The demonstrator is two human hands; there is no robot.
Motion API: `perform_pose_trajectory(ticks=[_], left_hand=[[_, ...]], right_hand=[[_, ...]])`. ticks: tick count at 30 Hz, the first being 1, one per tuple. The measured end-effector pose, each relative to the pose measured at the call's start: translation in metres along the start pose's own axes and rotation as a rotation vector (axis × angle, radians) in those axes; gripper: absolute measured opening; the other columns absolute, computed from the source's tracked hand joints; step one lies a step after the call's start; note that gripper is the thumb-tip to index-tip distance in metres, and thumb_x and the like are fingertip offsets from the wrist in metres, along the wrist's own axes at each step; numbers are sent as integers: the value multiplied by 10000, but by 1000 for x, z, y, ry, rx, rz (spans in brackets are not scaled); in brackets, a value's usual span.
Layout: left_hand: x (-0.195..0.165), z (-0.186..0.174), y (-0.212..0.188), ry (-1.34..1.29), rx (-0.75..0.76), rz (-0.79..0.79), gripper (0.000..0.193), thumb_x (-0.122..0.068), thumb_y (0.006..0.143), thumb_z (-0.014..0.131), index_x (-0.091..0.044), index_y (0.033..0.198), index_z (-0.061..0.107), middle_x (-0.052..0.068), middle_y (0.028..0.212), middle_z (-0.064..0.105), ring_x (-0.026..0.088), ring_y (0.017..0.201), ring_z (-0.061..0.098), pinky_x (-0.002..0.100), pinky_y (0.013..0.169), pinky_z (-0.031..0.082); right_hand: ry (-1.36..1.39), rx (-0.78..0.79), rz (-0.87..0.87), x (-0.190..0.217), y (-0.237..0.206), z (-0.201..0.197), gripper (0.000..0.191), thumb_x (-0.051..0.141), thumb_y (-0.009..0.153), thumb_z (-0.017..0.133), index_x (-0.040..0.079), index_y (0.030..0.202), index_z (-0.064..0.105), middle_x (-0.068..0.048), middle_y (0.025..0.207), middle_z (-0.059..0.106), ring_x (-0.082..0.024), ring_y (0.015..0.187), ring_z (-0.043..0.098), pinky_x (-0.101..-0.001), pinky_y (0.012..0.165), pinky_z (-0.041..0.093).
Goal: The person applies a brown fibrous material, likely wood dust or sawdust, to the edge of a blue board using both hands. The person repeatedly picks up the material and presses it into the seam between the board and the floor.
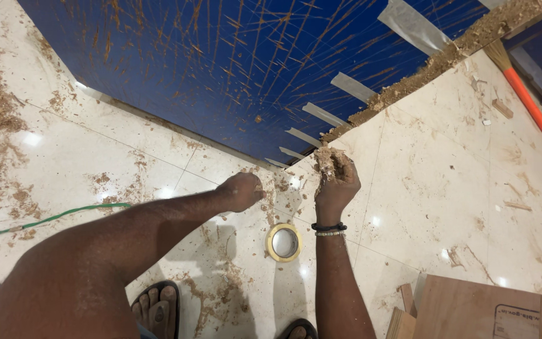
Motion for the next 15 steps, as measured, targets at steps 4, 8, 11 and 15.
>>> perform_pose_trajectory(ticks=[4,8,11,15], left_hand=[[2,1,-4,-24,7,6,455,-396,970,642,34,1115,659,230,1141,674,357,1151,644,467,1021,514],[10,1,-9,-26,28,-6,449,-387,971,638,42,1104,666,233,1126,681,356,1117,667,462,1003,529],[13,3,-12,-75,60,-23,457,-380,990,639,53,1135,660,256,1127,689,362,1107,673,462,992,532],[16,7,-18,-136,115,-68,436,-379,979,612,23,1130,691,236,1104,729,353,1072,708,454,990,543]], right_hand=[[-115,-13,-52,-2,3,6,209,-32,921,781,-35,1118,710,-59,1015,732,-105,900,676,-230,775,570],[-166,-65,-19,-12,11,7,190,-93,887,736,20,1034,695,-39,978,715,-100,882,680,-227,758,596],[-296,-95,31,-16,24,4,258,-142,842,655,66,989,689,-24,976,710,-98,888,701,-225,747,636],[-414,-67,74,-5,41,-5,242,-161,849,654,46,974,652,-47,946,680,-124,818,650,-253,663,571]])
Point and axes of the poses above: each hand's wrist, its own y-axis towards the middle knuckle, its own z-axis out of the palm, x = y × z, the point moved 9 cm from there along y, towards the middle knuckle
